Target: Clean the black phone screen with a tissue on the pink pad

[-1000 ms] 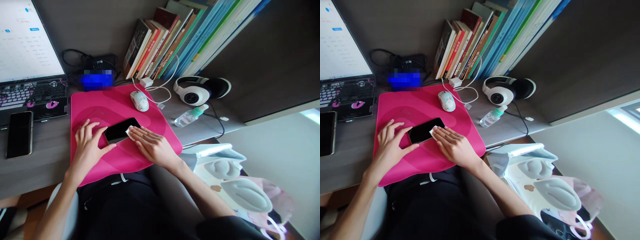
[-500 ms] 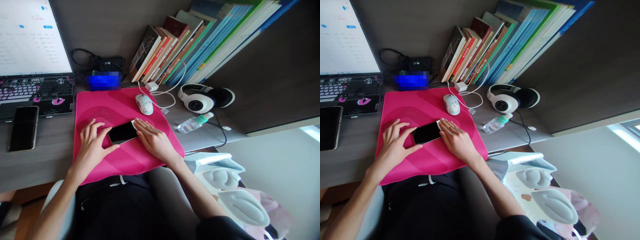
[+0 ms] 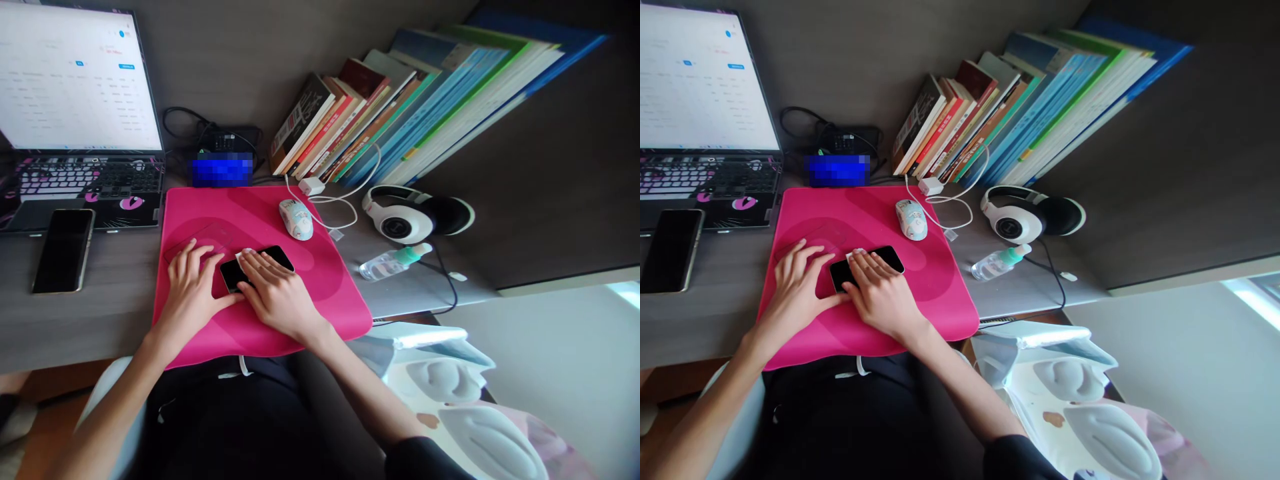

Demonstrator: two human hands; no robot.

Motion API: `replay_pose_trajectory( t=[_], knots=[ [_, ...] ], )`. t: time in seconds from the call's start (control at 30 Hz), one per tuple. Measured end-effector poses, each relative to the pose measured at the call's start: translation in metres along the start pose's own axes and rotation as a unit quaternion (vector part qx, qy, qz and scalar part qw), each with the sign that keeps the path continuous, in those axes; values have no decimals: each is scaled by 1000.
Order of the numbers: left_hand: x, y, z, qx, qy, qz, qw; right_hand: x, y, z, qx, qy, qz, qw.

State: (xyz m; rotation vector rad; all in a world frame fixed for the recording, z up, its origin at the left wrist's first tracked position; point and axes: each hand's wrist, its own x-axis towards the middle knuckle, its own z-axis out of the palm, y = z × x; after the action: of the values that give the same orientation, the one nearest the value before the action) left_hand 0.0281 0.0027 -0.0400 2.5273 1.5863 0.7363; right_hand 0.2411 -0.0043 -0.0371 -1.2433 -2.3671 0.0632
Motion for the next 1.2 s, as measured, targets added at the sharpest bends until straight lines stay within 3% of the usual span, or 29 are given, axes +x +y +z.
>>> replay_pose_trajectory(
  t=[0.27,0.83,1.0,1.1,1.2],
  knots=[
    [-1,-1,-4,15,-26,6,1000,12,-18,10,57,-15,-60,996],
    [1,-3,2,26,-10,18,999,-3,13,8,171,68,-97,978],
    [0,-2,0,18,-10,26,999,-3,24,-8,233,134,12,963],
    [0,0,-2,14,-13,23,1000,-6,39,-18,222,210,113,945],
    [0,1,-3,10,-15,25,1000,-12,57,-22,177,240,154,942]
  ],
)
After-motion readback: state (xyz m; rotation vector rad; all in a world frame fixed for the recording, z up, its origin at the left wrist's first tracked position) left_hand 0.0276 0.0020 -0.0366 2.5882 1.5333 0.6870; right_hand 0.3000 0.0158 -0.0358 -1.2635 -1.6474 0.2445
